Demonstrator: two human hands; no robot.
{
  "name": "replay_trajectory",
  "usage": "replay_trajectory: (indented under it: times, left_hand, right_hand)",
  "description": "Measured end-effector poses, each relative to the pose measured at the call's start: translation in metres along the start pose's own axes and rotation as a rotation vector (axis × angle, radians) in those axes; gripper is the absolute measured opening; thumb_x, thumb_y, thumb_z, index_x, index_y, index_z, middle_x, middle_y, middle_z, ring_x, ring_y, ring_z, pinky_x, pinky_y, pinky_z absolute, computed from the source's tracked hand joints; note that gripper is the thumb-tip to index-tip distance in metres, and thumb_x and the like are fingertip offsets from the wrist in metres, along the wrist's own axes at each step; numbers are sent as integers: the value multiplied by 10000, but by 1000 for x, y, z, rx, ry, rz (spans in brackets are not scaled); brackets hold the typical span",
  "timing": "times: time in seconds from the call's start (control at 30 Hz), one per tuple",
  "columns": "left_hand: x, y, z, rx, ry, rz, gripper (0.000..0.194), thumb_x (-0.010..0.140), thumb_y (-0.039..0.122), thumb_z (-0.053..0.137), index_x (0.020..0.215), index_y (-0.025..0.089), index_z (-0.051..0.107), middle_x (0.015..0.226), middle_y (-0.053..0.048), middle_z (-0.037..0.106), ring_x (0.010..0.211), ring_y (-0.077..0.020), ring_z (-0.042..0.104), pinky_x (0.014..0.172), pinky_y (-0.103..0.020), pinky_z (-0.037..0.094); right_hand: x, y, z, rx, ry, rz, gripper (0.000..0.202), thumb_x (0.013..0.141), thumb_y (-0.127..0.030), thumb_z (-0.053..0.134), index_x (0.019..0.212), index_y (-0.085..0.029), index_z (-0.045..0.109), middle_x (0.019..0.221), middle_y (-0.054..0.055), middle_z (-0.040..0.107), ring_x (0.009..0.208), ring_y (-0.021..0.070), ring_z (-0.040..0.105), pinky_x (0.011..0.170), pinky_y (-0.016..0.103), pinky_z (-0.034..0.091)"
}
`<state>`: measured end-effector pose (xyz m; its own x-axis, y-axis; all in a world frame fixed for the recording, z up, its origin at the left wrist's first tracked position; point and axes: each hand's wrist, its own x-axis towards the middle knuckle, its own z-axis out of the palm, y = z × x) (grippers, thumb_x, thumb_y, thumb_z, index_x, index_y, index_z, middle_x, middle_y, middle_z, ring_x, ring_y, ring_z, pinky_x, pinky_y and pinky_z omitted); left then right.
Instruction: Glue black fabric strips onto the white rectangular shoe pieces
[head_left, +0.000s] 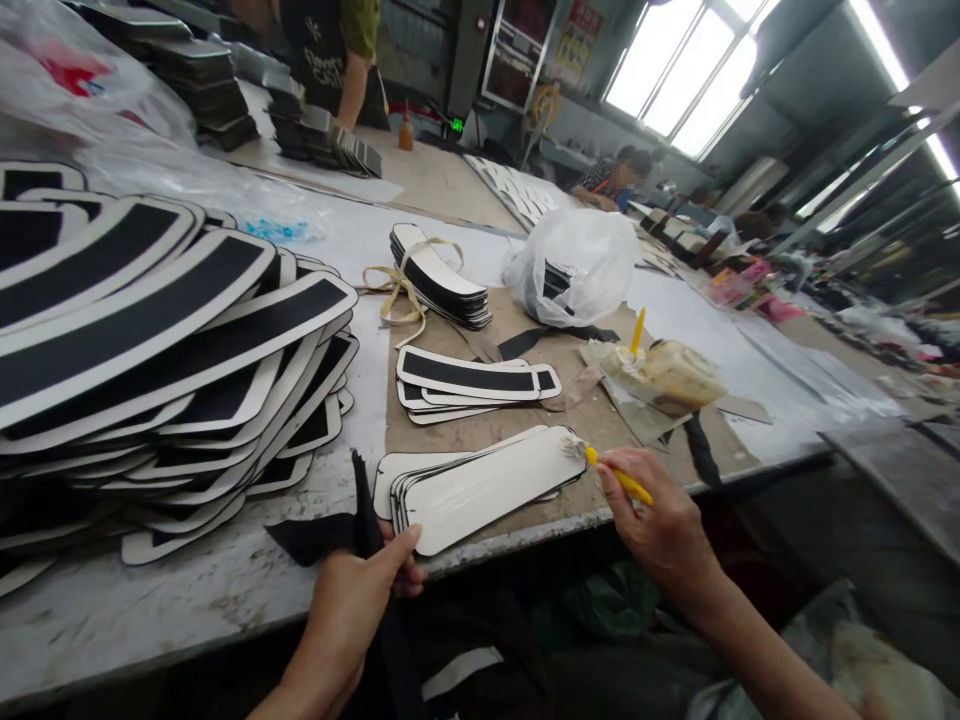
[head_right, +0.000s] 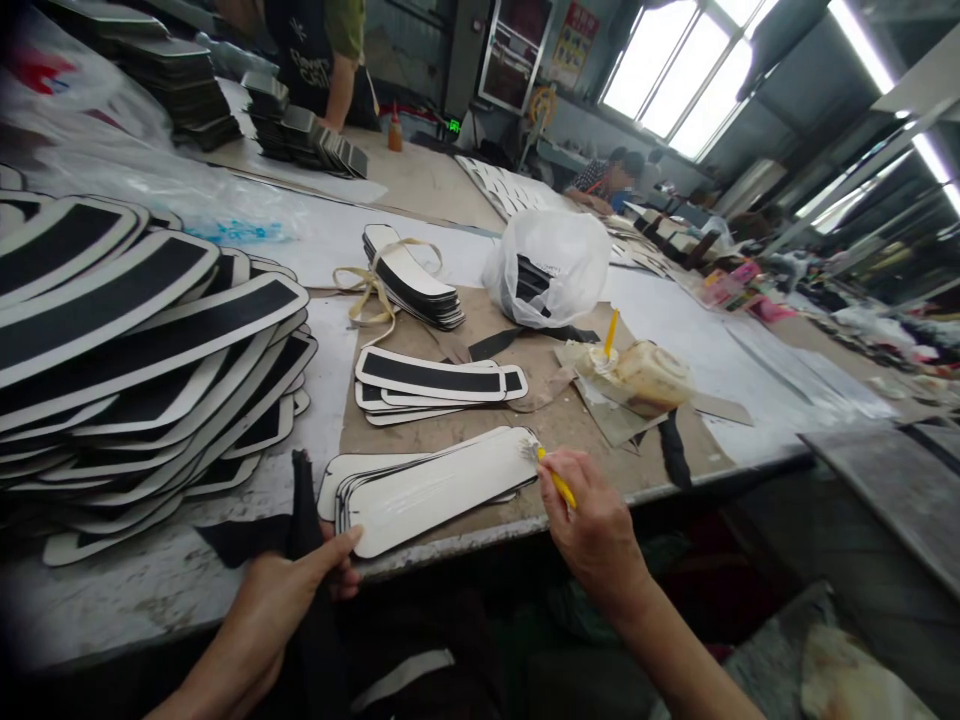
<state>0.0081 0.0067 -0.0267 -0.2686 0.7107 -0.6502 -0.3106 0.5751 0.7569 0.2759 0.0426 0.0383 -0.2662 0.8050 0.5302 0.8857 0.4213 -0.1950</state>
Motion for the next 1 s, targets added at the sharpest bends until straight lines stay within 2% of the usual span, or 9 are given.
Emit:
replay_trajectory:
  times: [0.2, 0.33, 0.47, 0.6, 0.73, 0.87, 0.93, 1.0]
  left_hand:
    - [4, -4, 0, -26, 10, 14, 337, 531, 313, 769, 712, 148, 538, 438, 8, 580, 412, -200, 593, 403, -284, 523]
    - [7, -9, 0, -21, 7, -2, 354, 539, 302, 771, 758, 142, 544, 458, 9, 594, 424, -200, 599, 413, -287, 530]
    - [6, -7, 1, -37, 22, -8, 339, 539, 285, 764, 746, 155, 528, 434, 19, 582, 400, -196, 585, 400, -286, 521]
    - [3, -2, 3, -29, 26, -4, 330, 538, 281, 764, 738, 152, 535, 433, 14, 585, 399, -190, 584, 402, -275, 517]
    - [0, 0, 4, -37, 52, -11, 347, 538, 267, 770, 772, 136, 549, 459, 11, 599, 406, -184, 585, 407, -267, 513]
    - [0, -2, 3, -44, 37, 1, 366, 536, 277, 777, 787, 124, 560, 489, -4, 618, 434, -188, 597, 429, -269, 518]
    - [-1, -3, 2, -46, 15, 19, 359, 548, 295, 772, 779, 126, 557, 480, -2, 612, 442, -188, 598, 446, -274, 521]
    - [-3, -4, 1, -50, 12, 29, 350, 559, 300, 763, 780, 129, 553, 472, 4, 603, 436, -183, 591, 446, -272, 515]
  right_hand:
    - [-10, -14, 4, -112, -105, -96, 175, 850, -169, 514, 999, -199, 599, 922, 108, 642, 905, 233, 614, 809, 391, 521]
    - [-16, -29, 12, -54, -186, -151, 200, 854, -133, 484, 996, -209, 602, 887, 97, 648, 867, 222, 619, 769, 370, 534]
    - [-12, -31, 5, 22, -159, -157, 228, 846, -118, 499, 1036, -215, 580, 903, 91, 638, 882, 206, 612, 779, 339, 534]
    - [-10, -26, 5, -63, -143, -158, 198, 842, -130, 514, 1007, -200, 597, 906, 106, 640, 874, 221, 614, 780, 369, 532]
    - [-18, -51, 20, 62, -151, -191, 207, 830, -99, 516, 1004, -179, 594, 885, 108, 641, 862, 217, 611, 750, 354, 538]
    - [-21, -90, 26, 453, -126, -58, 247, 824, -63, 499, 1035, -170, 571, 887, 86, 633, 889, 186, 596, 768, 315, 529]
    - [-20, -99, 25, 618, -84, 74, 217, 835, -83, 486, 997, -191, 584, 867, 62, 632, 880, 178, 603, 760, 310, 529]
    - [-17, -98, 25, 699, -50, 231, 164, 848, -122, 490, 936, -201, 604, 856, 49, 632, 822, 167, 619, 718, 295, 536]
